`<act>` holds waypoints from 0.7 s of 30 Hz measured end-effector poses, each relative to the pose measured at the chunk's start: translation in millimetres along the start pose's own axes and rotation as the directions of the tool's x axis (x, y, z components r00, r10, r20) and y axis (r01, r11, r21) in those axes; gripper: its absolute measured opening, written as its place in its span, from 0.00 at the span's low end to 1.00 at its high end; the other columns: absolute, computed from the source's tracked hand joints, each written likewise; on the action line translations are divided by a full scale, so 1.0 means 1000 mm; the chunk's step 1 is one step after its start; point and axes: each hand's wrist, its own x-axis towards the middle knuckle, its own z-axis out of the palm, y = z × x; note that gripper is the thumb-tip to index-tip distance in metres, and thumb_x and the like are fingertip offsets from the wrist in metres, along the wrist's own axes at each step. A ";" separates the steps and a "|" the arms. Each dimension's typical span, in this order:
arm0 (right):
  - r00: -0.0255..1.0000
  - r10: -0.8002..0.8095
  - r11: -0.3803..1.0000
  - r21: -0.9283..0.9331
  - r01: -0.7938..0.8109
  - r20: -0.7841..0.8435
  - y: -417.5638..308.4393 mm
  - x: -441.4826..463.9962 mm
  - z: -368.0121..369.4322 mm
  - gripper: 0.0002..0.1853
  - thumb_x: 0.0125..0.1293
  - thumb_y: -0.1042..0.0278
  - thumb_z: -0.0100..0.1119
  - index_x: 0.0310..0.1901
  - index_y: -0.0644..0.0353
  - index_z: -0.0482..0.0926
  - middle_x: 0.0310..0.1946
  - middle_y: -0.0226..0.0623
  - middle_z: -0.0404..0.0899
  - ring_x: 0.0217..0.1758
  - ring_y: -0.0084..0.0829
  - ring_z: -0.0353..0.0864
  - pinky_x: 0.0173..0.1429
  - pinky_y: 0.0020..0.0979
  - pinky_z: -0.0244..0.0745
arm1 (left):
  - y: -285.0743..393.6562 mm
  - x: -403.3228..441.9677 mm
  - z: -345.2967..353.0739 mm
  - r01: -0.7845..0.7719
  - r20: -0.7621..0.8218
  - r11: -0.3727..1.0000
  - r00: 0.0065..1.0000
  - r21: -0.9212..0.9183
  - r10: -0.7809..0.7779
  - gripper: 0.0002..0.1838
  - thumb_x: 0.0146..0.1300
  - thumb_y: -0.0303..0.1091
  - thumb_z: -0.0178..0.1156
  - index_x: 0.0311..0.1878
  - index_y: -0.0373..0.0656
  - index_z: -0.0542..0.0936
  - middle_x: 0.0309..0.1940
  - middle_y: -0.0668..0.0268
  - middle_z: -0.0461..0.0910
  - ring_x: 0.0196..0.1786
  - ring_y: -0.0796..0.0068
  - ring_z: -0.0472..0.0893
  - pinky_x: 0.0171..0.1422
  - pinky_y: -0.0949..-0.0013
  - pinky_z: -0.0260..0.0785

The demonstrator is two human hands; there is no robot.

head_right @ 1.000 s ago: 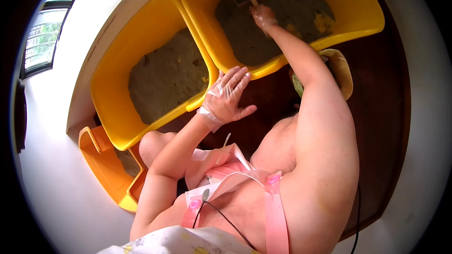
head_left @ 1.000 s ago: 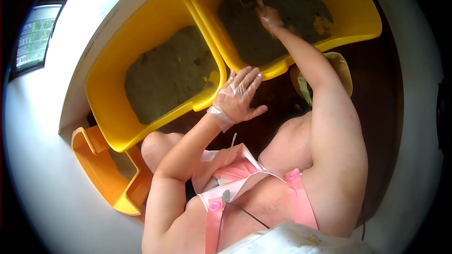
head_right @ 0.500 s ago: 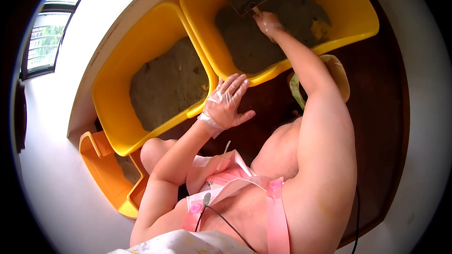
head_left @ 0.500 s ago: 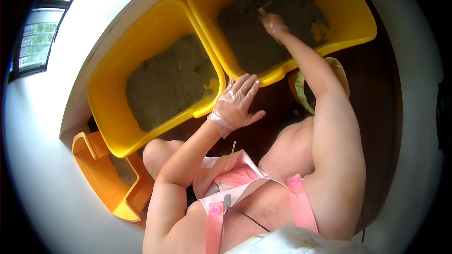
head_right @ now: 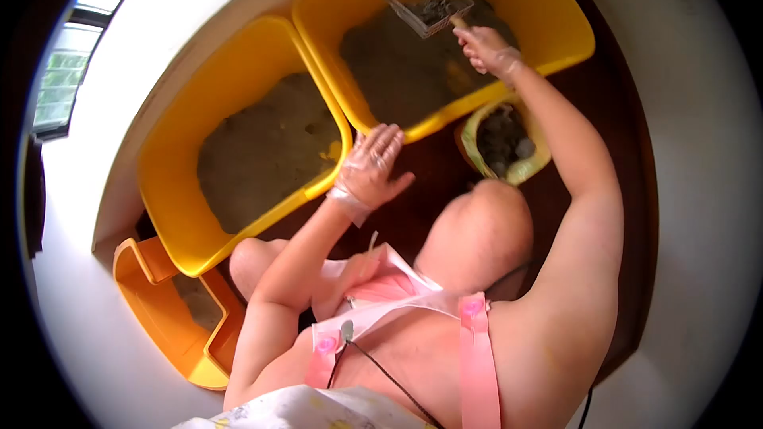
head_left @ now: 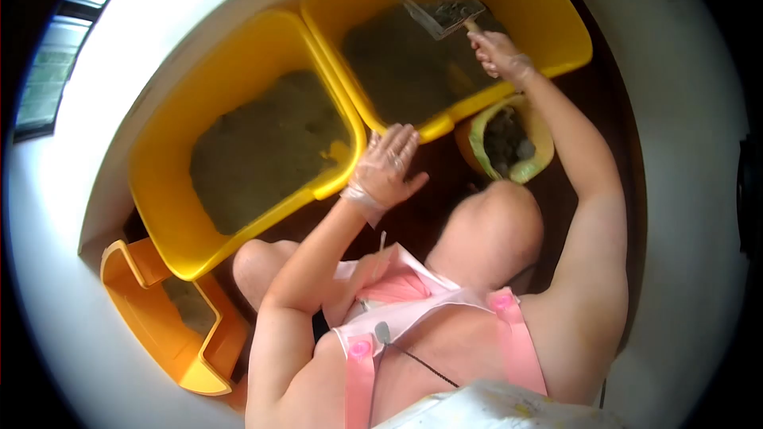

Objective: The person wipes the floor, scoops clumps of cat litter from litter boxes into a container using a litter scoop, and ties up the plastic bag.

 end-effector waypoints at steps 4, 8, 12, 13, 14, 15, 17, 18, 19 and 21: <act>0.995 0.034 0.999 -0.033 -0.037 -0.096 -0.002 -0.113 -0.054 0.18 0.80 0.47 0.55 0.39 0.53 0.71 0.19 0.19 0.62 0.14 0.14 0.56 0.18 0.22 0.51 | 0.001 0.000 -0.001 -0.003 0.031 1.000 1.000 -0.005 0.003 0.41 0.57 0.47 0.75 0.70 0.35 0.75 0.71 0.51 0.75 0.75 0.48 0.72 0.75 0.36 0.66; 0.952 0.183 0.951 -0.199 -0.235 -0.247 0.024 -0.198 -0.091 0.19 0.80 0.47 0.54 0.37 0.55 0.72 0.19 0.20 0.62 0.16 0.15 0.58 0.20 0.24 0.56 | 0.001 0.000 0.002 -0.029 0.077 0.998 0.997 0.050 0.025 0.43 0.58 0.47 0.74 0.73 0.34 0.73 0.73 0.51 0.73 0.75 0.47 0.71 0.76 0.37 0.65; 0.949 0.122 0.609 -0.734 -0.302 -0.290 0.065 -0.241 -0.117 0.20 0.78 0.52 0.54 0.38 0.64 0.79 0.26 0.37 0.78 0.28 0.33 0.79 0.36 0.37 0.77 | 0.000 0.001 0.008 -0.049 0.078 0.995 0.996 0.090 0.041 0.42 0.59 0.46 0.73 0.73 0.35 0.73 0.73 0.51 0.73 0.75 0.49 0.71 0.76 0.39 0.66; 0.931 0.166 0.494 -0.790 -0.364 -0.325 0.058 -0.251 -0.100 0.19 0.77 0.54 0.53 0.40 0.65 0.81 0.32 0.41 0.81 0.35 0.39 0.82 0.43 0.39 0.78 | 0.001 0.001 0.007 -0.050 0.075 0.995 0.996 0.083 0.044 0.41 0.60 0.46 0.72 0.73 0.35 0.73 0.73 0.52 0.73 0.76 0.49 0.71 0.76 0.39 0.66; 0.913 0.190 0.372 -0.834 -0.408 -0.362 0.048 -0.258 -0.080 0.19 0.76 0.56 0.52 0.42 0.67 0.83 0.37 0.46 0.84 0.41 0.44 0.84 0.49 0.41 0.79 | 0.002 -0.001 0.007 -0.049 0.085 0.994 0.996 0.099 0.040 0.41 0.60 0.46 0.72 0.73 0.35 0.73 0.73 0.53 0.73 0.76 0.49 0.71 0.76 0.39 0.66; 0.893 0.211 0.236 -0.865 -0.442 -0.399 0.030 -0.256 -0.060 0.20 0.75 0.57 0.51 0.45 0.68 0.85 0.43 0.51 0.87 0.48 0.50 0.86 0.56 0.44 0.80 | 0.002 0.001 0.008 -0.042 0.092 0.993 0.995 0.110 0.032 0.40 0.60 0.46 0.72 0.73 0.35 0.73 0.73 0.53 0.73 0.76 0.49 0.71 0.76 0.39 0.66; 0.876 0.263 0.073 -0.897 -0.436 -0.404 0.032 -0.248 -0.039 0.19 0.75 0.62 0.50 0.52 0.64 0.87 0.51 0.54 0.86 0.54 0.52 0.86 0.61 0.44 0.82 | 0.003 0.002 0.008 -0.042 0.087 0.993 0.996 0.109 0.033 0.40 0.61 0.45 0.72 0.72 0.35 0.74 0.73 0.54 0.74 0.75 0.49 0.71 0.76 0.39 0.67; 0.876 0.279 0.027 -0.908 -0.417 -0.394 0.035 -0.242 -0.035 0.18 0.76 0.62 0.51 0.51 0.64 0.87 0.49 0.52 0.87 0.53 0.51 0.87 0.59 0.44 0.82 | 0.003 0.003 0.009 -0.039 0.088 0.994 0.996 0.107 0.030 0.39 0.60 0.45 0.72 0.72 0.35 0.74 0.73 0.54 0.74 0.75 0.50 0.72 0.75 0.39 0.68; 0.878 0.289 -0.018 -0.919 -0.394 -0.382 0.036 -0.236 -0.029 0.17 0.77 0.61 0.52 0.49 0.64 0.86 0.47 0.51 0.88 0.51 0.50 0.88 0.58 0.45 0.83 | 0.003 0.003 0.008 -0.034 0.084 0.993 0.996 0.109 0.025 0.39 0.60 0.45 0.73 0.72 0.35 0.74 0.73 0.54 0.74 0.75 0.50 0.72 0.75 0.39 0.68; 0.905 0.220 -0.081 -0.932 -0.354 -0.363 0.029 -0.228 -0.018 0.13 0.71 0.69 0.57 0.49 0.61 0.88 0.49 0.48 0.88 0.52 0.47 0.89 0.56 0.42 0.85 | 0.003 0.003 0.009 -0.028 0.078 0.994 0.997 0.110 0.019 0.39 0.60 0.44 0.73 0.72 0.36 0.74 0.72 0.54 0.74 0.75 0.51 0.72 0.74 0.40 0.69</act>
